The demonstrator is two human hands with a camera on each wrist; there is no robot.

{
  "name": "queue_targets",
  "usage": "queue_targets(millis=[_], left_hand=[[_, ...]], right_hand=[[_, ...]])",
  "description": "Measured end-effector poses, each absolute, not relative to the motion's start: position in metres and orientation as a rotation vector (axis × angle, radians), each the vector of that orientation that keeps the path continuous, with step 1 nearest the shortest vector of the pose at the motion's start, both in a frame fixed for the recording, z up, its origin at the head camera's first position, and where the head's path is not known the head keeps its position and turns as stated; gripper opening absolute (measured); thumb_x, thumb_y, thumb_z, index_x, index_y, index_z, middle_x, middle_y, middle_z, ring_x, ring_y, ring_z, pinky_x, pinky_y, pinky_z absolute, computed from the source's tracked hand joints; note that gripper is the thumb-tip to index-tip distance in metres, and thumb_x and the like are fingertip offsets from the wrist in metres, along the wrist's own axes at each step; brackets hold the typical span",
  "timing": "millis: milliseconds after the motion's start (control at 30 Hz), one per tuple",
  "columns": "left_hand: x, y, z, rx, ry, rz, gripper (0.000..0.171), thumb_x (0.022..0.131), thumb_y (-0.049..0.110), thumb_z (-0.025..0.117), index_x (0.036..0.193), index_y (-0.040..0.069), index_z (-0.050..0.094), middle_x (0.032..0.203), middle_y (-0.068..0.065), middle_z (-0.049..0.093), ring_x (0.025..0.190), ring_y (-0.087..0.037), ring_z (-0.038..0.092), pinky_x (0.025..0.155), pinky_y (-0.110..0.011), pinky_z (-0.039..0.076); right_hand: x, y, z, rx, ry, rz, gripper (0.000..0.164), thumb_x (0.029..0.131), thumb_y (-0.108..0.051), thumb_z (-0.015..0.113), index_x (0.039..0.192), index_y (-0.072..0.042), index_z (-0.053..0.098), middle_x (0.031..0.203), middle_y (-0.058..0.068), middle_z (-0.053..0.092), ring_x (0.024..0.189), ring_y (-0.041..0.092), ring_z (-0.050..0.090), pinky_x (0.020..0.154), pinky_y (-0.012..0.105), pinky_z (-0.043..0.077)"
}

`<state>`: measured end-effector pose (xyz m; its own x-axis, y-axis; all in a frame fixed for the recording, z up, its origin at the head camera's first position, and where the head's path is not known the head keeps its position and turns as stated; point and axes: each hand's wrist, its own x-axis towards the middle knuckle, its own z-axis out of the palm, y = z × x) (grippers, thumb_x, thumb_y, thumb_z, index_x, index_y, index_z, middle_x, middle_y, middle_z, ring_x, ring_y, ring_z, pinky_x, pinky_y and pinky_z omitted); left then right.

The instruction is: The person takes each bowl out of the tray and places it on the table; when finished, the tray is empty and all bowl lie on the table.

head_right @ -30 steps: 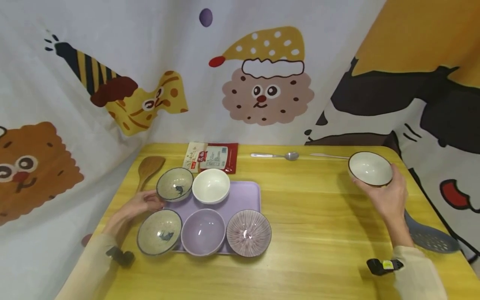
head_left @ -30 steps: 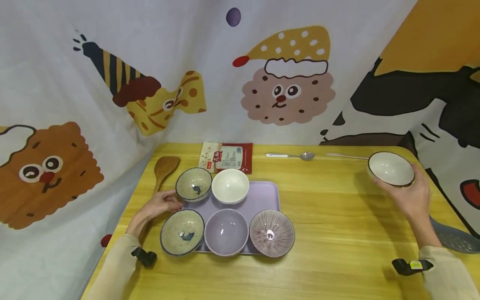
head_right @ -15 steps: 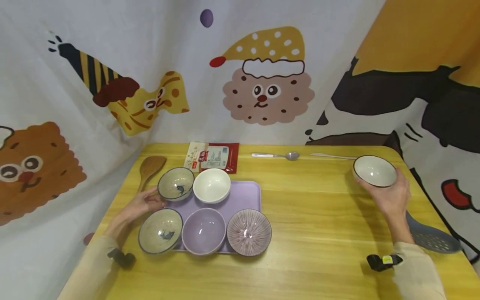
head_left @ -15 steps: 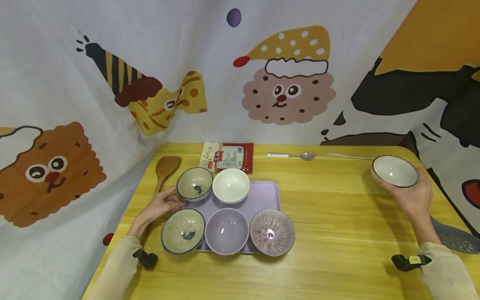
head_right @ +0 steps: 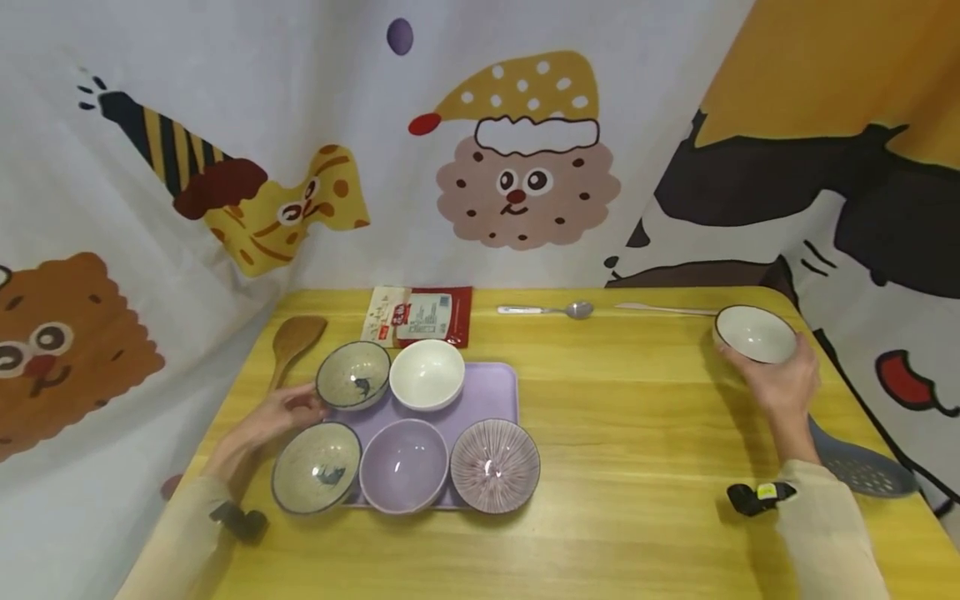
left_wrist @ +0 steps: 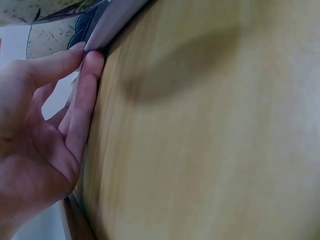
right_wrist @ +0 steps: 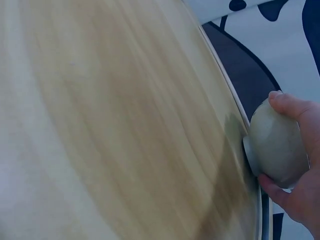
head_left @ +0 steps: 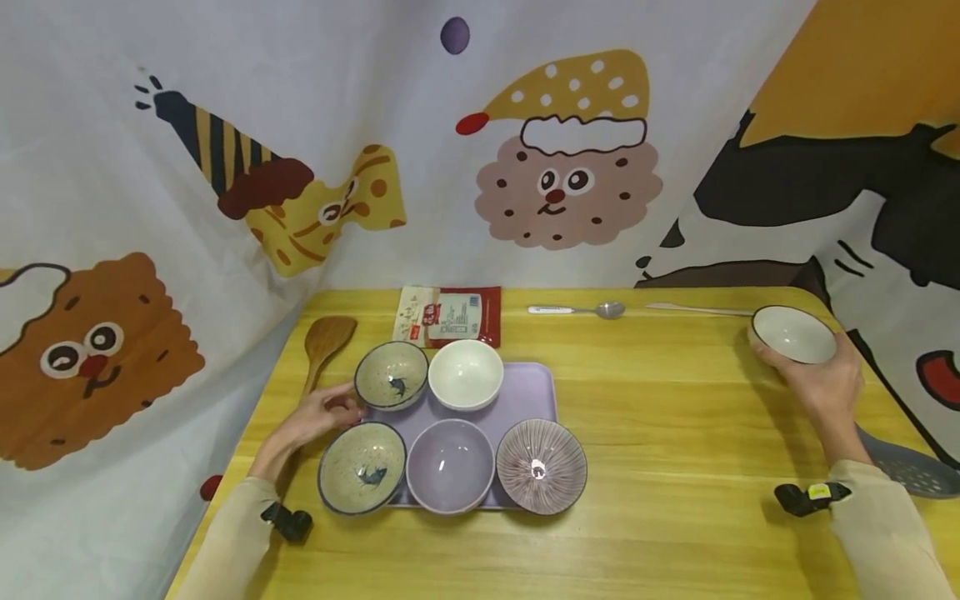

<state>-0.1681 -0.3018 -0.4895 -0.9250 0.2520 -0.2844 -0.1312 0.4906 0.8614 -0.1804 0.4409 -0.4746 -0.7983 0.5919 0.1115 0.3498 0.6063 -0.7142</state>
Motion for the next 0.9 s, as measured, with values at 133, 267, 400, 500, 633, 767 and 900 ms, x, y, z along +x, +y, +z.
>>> queue_targets(millis=[133,267,400,500,633,767,900], left_hand=[[-0.169,-0.297,-0.487,0.122,2.383,1.374,0.069,0.095,0.014,0.068,0.153,-0.002,0.037,0.110,-0.017,0.064,0.094,-0.014,0.063,0.080,-0.025,0.057],[-0.169,-0.296,-0.485,0.178,2.392,1.345,0.066,0.096,0.013,0.066,0.152,-0.005,0.037,0.112,-0.020,0.062,0.095,-0.015,0.060,0.078,-0.025,0.057],[-0.169,-0.299,-0.487,0.184,2.404,1.334,0.064,0.096,0.013,0.065,0.152,-0.005,0.038,0.113,-0.020,0.062,0.096,-0.017,0.059,0.077,-0.025,0.056],[-0.168,-0.300,-0.490,0.169,2.407,1.342,0.064,0.096,0.012,0.066,0.151,-0.005,0.038,0.113,-0.020,0.062,0.096,-0.017,0.059,0.077,-0.025,0.056],[-0.168,-0.301,-0.492,0.171,2.401,1.367,0.068,0.094,0.010,0.065,0.153,-0.006,0.036,0.109,-0.019,0.062,0.091,-0.014,0.059,0.075,-0.025,0.056],[-0.170,-0.302,-0.492,0.228,2.407,1.373,0.071,0.093,0.007,0.063,0.153,-0.009,0.030,0.103,-0.018,0.062,0.084,-0.012,0.059,0.071,-0.023,0.054],[-0.172,-0.301,-0.491,0.284,2.384,1.396,0.072,0.091,0.002,0.059,0.153,-0.012,0.026,0.098,-0.018,0.064,0.078,-0.012,0.059,0.069,-0.024,0.053]], right_hand=[[-0.184,0.445,-0.475,-0.811,-2.486,1.039,0.110,0.080,-0.047,0.079,0.161,-0.004,0.018,0.163,0.025,0.025,0.148,0.046,0.027,0.119,0.063,0.024],[-0.188,0.444,-0.475,-0.812,-2.474,1.075,0.109,0.080,-0.045,0.079,0.161,-0.006,0.019,0.163,0.022,0.026,0.148,0.044,0.029,0.119,0.061,0.027],[-0.194,0.439,-0.477,-0.786,-2.462,1.088,0.108,0.079,-0.044,0.081,0.160,-0.006,0.020,0.162,0.021,0.028,0.147,0.043,0.032,0.117,0.062,0.030],[-0.197,0.437,-0.477,-0.765,-2.471,1.074,0.108,0.079,-0.044,0.080,0.160,-0.005,0.019,0.163,0.022,0.026,0.147,0.044,0.030,0.118,0.062,0.029],[-0.198,0.436,-0.476,-0.754,-2.495,1.064,0.108,0.081,-0.045,0.078,0.160,-0.004,0.016,0.163,0.024,0.024,0.148,0.046,0.029,0.118,0.063,0.029],[-0.197,0.436,-0.474,-0.741,-2.535,1.047,0.108,0.083,-0.046,0.075,0.160,-0.003,0.013,0.162,0.027,0.022,0.147,0.048,0.027,0.117,0.065,0.028],[-0.195,0.436,-0.472,-0.712,-2.584,1.007,0.110,0.084,-0.047,0.075,0.159,0.000,0.010,0.160,0.032,0.020,0.145,0.052,0.026,0.116,0.068,0.026]])
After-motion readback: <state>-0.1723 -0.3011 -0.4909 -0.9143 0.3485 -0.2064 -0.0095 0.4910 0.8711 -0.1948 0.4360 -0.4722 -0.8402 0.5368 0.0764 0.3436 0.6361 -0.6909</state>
